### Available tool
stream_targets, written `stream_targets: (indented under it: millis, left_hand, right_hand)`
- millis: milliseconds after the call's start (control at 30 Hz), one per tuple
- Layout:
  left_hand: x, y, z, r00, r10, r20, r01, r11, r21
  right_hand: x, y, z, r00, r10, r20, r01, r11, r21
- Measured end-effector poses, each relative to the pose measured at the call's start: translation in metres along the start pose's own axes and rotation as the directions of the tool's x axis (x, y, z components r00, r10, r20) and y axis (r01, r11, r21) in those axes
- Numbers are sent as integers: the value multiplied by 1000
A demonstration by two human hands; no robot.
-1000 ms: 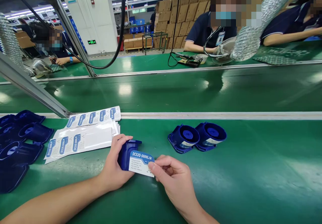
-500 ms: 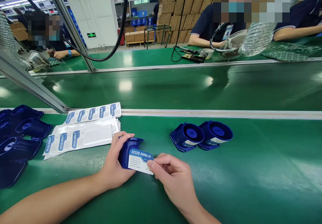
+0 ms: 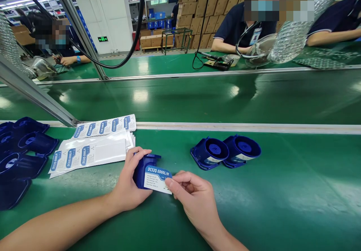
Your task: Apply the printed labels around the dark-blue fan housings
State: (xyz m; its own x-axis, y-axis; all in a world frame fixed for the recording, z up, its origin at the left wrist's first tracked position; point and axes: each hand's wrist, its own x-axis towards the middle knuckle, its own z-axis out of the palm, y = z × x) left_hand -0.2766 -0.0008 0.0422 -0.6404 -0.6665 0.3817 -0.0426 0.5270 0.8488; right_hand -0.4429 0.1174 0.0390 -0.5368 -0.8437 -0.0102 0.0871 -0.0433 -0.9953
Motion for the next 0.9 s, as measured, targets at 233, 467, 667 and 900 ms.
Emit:
stream_targets:
  millis: [233, 467, 667, 900]
  left_hand:
    - [-1, -1, 0, 1000, -4, 2, 4, 1000, -1]
    - [-1, -1, 0, 1000, -8, 3, 8, 1000, 1]
    - [-3, -1, 0, 1000, 1, 3, -1, 1000, 1]
    - [-2, -1, 0, 1000, 16, 0, -16, 1000, 8]
  right_hand:
    - [0, 1, -1, 1000, 5, 8, -5, 1000, -8]
    - [0, -3, 0, 1000, -1, 13, 1, 1000, 9]
    - [0, 2, -1, 1000, 20, 1, -20, 1000, -5]
    - [0, 1, 0, 1000, 15, 6, -15, 1000, -11]
